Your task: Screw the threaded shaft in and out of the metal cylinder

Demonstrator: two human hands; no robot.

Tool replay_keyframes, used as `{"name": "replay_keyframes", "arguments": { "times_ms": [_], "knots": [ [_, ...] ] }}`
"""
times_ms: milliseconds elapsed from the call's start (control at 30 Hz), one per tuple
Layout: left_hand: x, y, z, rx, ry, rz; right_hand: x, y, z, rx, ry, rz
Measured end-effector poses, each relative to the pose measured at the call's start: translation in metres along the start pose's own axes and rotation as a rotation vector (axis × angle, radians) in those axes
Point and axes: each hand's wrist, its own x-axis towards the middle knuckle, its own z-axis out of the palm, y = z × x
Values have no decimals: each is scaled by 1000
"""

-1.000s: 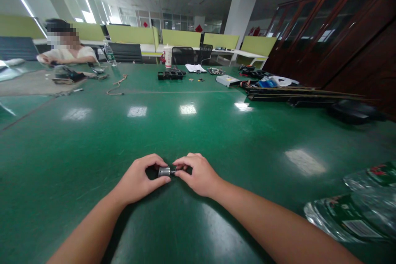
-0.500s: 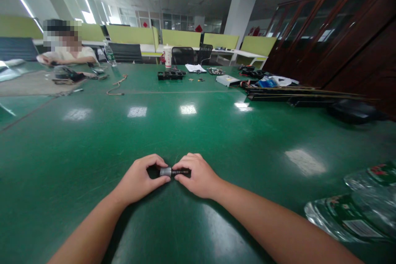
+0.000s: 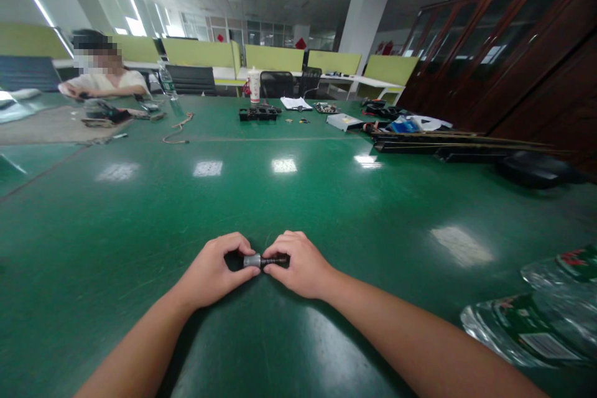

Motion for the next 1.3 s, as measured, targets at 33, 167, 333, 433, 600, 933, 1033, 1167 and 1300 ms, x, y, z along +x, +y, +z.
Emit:
{"name": "replay_keyframes", "arguments": {
  "times_ms": [33,167,333,433,600,933,1033,1167,1300],
  "knots": [
    [0,0,0,-1,0,-3,0,0,0,0,1,0],
    [-1,0,0,-4,-1,-12,-1,-1,0,0,3,1],
    [0,0,-1,-13,-2,-15,-1,0,0,0,-1,0],
    [0,0,-1,-18,-1,-21,0,1,0,-3,-1,4],
    [-1,0,-1,-22,4,-13,0,0,-1,4,5,0],
    [-2,-1,-1,-22,6,-19,-2,-4,-2,9,12,-7],
    [-2,-1,-2,-20,12,-22,-2,-3,-2,8,10,-6],
    [-2,-1,-2,-20,10,-24,-1,-1,-1,0,20,4],
    [-1,-2,-2,-18,34,-41,-1,1,-1,-32,56,33]
  ]
}}
